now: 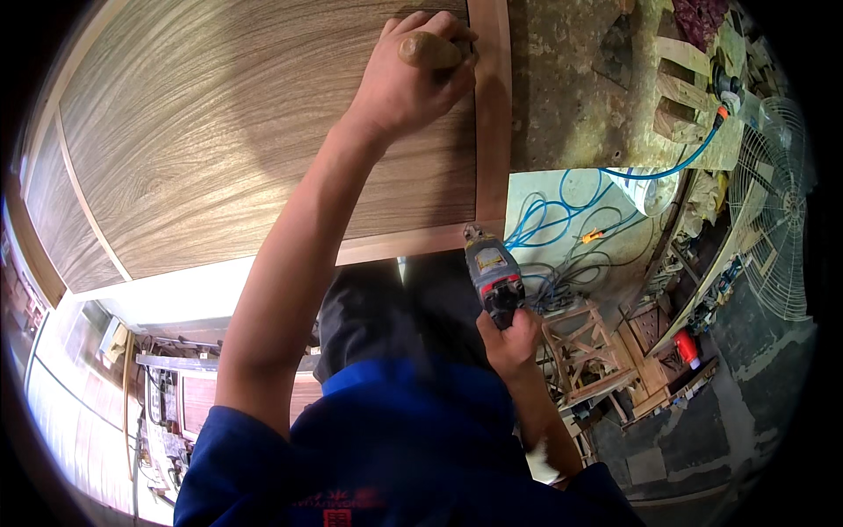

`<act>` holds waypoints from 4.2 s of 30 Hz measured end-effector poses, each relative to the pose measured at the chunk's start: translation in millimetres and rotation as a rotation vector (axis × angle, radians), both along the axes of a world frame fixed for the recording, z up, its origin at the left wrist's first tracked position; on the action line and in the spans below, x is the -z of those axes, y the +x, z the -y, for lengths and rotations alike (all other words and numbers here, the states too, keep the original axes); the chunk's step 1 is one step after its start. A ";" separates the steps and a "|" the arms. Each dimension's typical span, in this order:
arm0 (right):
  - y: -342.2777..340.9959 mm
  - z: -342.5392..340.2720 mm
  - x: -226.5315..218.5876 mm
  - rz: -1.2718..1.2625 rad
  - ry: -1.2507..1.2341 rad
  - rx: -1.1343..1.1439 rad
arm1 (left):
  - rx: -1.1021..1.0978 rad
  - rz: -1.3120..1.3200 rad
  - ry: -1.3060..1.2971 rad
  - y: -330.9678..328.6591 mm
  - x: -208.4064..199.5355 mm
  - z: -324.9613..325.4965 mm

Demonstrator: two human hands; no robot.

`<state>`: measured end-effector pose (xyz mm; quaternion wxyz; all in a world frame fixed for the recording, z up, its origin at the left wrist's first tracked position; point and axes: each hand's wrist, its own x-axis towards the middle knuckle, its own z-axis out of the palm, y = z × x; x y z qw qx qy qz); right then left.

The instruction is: The person assembles a large wooden panel by attaching thin wooden strips to its surface. They use a pneumatic nail gun to secure the strips, a hammer to tap them into place, and a glue bottle to apply adhesive. The person also uses a power sander and a cloth to smooth and clean the surface, and a scraper to remove excess glue.

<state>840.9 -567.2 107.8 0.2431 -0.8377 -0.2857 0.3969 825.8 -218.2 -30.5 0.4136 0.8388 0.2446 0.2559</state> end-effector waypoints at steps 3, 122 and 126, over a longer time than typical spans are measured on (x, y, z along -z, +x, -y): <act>1.2 -2.8 -5.5 -0.022 -0.018 -0.031 | -0.006 -0.012 0.001 0.5 -2.7 0.7; -427.2 -194.7 -34.4 -0.120 -0.240 -0.107 | -0.422 -0.172 -0.099 -649.7 -77.1 -22.9; -361.7 -148.4 -30.2 -0.095 -0.184 0.160 | -0.145 -0.304 -0.086 -544.3 -66.9 -17.6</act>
